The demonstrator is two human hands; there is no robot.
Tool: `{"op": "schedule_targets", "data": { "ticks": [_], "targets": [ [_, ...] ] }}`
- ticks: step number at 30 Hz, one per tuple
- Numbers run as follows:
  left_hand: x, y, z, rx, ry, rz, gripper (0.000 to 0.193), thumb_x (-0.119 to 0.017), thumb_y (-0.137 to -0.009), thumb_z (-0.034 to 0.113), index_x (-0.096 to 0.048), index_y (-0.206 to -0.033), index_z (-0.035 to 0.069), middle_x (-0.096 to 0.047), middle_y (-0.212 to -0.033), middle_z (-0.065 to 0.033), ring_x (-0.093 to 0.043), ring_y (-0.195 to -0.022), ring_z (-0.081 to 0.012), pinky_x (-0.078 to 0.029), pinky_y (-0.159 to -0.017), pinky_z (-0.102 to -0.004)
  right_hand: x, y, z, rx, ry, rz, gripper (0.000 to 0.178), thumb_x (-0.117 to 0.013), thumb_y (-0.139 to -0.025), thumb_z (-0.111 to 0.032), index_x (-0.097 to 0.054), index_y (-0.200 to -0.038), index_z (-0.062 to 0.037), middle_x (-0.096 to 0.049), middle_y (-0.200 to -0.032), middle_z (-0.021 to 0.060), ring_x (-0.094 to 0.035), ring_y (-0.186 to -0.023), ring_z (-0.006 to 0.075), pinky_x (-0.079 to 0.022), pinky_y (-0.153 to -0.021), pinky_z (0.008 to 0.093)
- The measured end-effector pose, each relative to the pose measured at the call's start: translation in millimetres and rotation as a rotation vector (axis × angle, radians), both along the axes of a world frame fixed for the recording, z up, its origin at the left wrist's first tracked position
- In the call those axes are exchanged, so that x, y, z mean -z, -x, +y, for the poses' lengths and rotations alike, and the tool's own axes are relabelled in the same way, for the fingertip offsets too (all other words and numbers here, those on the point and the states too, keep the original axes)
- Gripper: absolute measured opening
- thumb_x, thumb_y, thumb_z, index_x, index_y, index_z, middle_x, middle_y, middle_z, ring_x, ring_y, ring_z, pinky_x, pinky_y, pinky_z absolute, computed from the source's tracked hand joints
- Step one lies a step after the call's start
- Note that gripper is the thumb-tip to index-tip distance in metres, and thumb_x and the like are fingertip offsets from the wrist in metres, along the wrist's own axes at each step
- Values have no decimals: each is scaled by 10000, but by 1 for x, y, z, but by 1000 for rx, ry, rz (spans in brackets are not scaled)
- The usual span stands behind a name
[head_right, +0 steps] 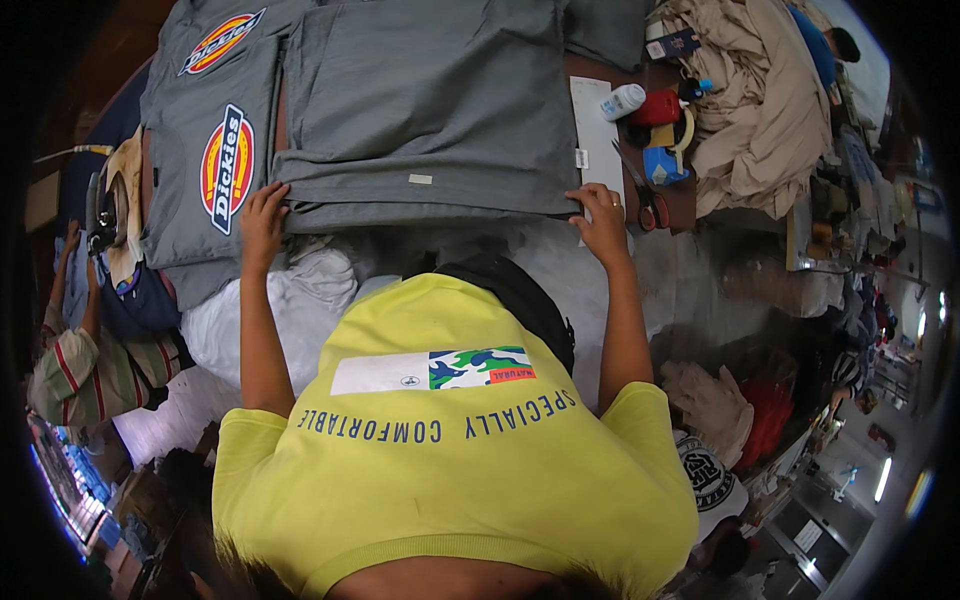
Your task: The person picks up several grey shirts from a table, turns them over, and uses shears to cut loose threads from the neckline and seams before smoothing the fabric by hand and stacking them.
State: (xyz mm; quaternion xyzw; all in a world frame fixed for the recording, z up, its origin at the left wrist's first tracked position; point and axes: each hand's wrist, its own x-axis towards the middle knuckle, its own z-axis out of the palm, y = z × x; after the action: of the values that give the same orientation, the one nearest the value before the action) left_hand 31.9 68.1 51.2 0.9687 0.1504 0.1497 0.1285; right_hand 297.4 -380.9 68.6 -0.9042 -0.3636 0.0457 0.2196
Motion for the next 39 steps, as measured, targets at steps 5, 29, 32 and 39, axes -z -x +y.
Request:
{"op": "schedule_targets", "data": {
  "ticks": [5, 29, 32, 39],
  "targets": [
    [-8, -14, 29, 98, -34, 23, 281, -563, -739, 0, -608, -1004, 80, -585, -1037, -67, -519, -965, -276, -419, -821, -363, 9, -21, -9, -52, -73, 63, 256, -662, -665, -54, -625, -916, -88, -574, -940, 47, -501, -917, 253, -399, -807, 330],
    [73, -33, 74, -249, 1031, -289, 211, -467, -920, 166, -582, -1004, 10, -595, -923, -33, -531, -861, -98, -411, -792, -219, 81, -66, 21, 453, -532, 293, 179, -593, -791, -153, -558, -901, -17, -584, -606, 44, -488, -533, 82, -374, -508, 246],
    [70, -34, 73, -237, 976, -291, 215, -466, -920, 165, -586, -1010, 12, -600, -925, -36, -534, -866, -99, -410, -797, -221, 76, -66, 24, 468, -489, 287, 193, -594, -785, -168, -565, -906, -20, -616, -640, 67, -529, -555, 104, -398, -531, 261],
    [53, -40, 62, -248, 759, -261, 239, -466, -915, 181, -599, -1018, 11, -606, -908, -35, -526, -856, -96, -398, -774, -213, 70, -66, 27, 536, -381, 251, 223, -607, -762, -208, -580, -911, -44, -633, -665, 65, -550, -566, 125, -412, -549, 274]
  ]
}}
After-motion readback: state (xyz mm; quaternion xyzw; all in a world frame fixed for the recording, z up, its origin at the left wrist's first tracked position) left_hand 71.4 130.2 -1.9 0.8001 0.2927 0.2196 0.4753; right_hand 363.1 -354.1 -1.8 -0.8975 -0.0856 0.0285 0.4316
